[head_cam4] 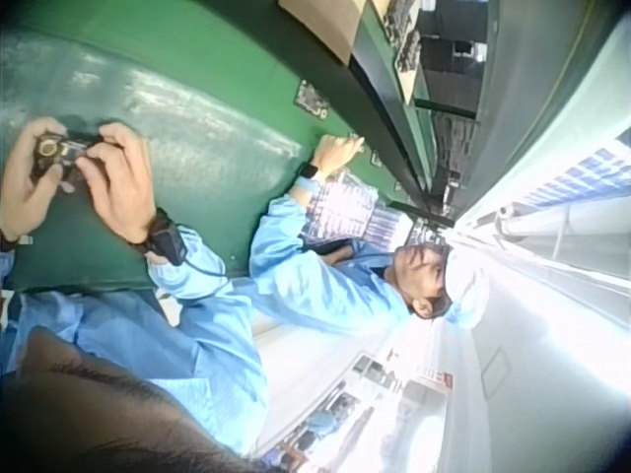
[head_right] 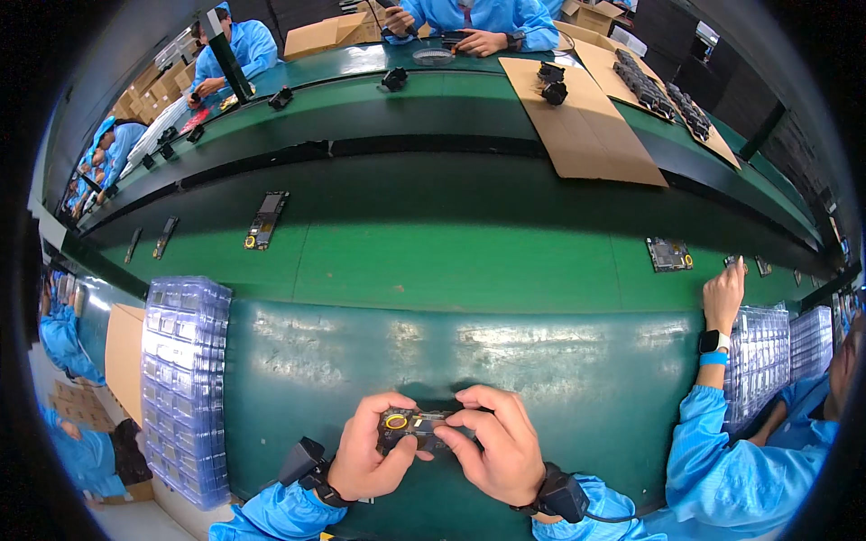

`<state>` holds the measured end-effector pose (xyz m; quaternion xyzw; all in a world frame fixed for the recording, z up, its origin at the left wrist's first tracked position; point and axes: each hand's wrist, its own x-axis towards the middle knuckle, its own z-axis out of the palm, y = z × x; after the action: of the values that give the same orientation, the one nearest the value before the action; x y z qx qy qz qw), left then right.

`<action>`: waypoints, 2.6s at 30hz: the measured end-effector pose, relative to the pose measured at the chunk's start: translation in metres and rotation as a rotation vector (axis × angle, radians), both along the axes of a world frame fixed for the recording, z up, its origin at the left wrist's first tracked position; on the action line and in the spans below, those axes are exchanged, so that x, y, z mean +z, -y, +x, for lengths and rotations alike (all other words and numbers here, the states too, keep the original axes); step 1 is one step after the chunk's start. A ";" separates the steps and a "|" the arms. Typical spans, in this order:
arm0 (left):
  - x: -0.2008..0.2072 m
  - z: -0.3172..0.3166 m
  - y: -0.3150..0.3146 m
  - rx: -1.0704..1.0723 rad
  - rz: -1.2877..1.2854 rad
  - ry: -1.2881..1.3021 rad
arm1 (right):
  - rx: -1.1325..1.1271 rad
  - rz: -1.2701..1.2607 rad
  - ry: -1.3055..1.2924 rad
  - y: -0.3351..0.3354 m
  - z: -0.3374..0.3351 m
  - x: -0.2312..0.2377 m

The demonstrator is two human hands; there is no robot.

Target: Manually assemble and inspect electronic circuit boards on a factory production line.

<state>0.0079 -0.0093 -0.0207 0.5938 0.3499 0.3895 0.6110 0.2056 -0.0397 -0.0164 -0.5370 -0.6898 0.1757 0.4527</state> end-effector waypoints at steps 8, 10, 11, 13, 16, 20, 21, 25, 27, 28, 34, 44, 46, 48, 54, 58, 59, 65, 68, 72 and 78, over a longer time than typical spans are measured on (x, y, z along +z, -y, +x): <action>-0.005 0.002 0.003 0.059 0.130 -0.128 | 0.000 -0.098 -0.110 0.005 -0.002 -0.001; -0.006 0.001 0.003 0.053 0.120 -0.125 | 0.003 -0.133 -0.133 0.006 -0.003 0.001; -0.006 0.001 0.003 0.048 0.112 -0.123 | 0.000 -0.135 -0.134 0.007 -0.003 0.002; -0.006 0.001 0.003 0.051 0.110 -0.112 | 0.002 -0.133 -0.138 0.008 -0.003 0.003; -0.006 0.003 0.004 0.057 0.057 -0.054 | 0.013 -0.143 -0.196 0.006 -0.002 0.000; -0.003 0.002 0.003 0.047 -0.023 -0.027 | 0.015 -0.163 -0.220 0.006 -0.002 0.002; -0.003 0.003 0.003 0.044 -0.024 -0.028 | 0.025 -0.163 -0.213 0.006 -0.002 0.002; -0.003 0.004 0.003 0.059 -0.006 -0.057 | 0.031 -0.166 -0.222 0.007 -0.002 0.002; -0.002 0.003 0.003 0.060 0.003 -0.064 | 0.028 -0.167 -0.222 0.007 -0.002 0.002; -0.001 0.004 0.003 0.062 0.003 -0.076 | 0.025 -0.167 -0.221 0.007 -0.002 0.002; 0.000 0.005 0.005 0.084 0.015 -0.105 | -0.001 -0.161 -0.221 0.007 -0.003 0.001; 0.001 0.004 0.005 0.091 0.005 -0.131 | 0.000 -0.175 -0.235 0.008 -0.005 -0.001; 0.001 0.004 0.005 0.092 0.005 -0.126 | -0.007 -0.188 -0.250 0.009 -0.006 -0.002; 0.001 0.004 0.005 0.092 0.005 -0.123 | -0.008 -0.189 -0.246 0.009 -0.006 -0.001; 0.001 0.005 0.005 0.093 -0.004 -0.112 | -0.010 -0.181 -0.244 0.009 -0.006 -0.003; 0.000 0.005 0.006 0.103 0.010 -0.097 | -0.010 -0.165 -0.223 0.009 -0.006 -0.004; 0.000 0.005 0.006 0.103 0.008 -0.100 | -0.011 -0.166 -0.222 0.009 -0.006 -0.004; 0.001 0.007 0.009 0.124 -0.064 -0.080 | -0.010 -0.132 -0.218 0.008 -0.008 -0.006; 0.006 0.009 0.007 0.102 -0.089 -0.101 | -0.026 -0.129 -0.226 0.008 -0.008 -0.007; 0.007 0.009 0.005 0.097 -0.160 -0.095 | -0.024 -0.207 -0.302 0.007 -0.008 -0.003; 0.013 0.010 0.004 0.099 -0.180 -0.161 | -0.032 -0.275 -0.314 0.005 -0.007 -0.004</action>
<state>0.0183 -0.0130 -0.0075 0.5478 0.4604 0.3371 0.6118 0.1982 -0.0449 -0.0199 -0.5707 -0.5717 0.3425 0.4798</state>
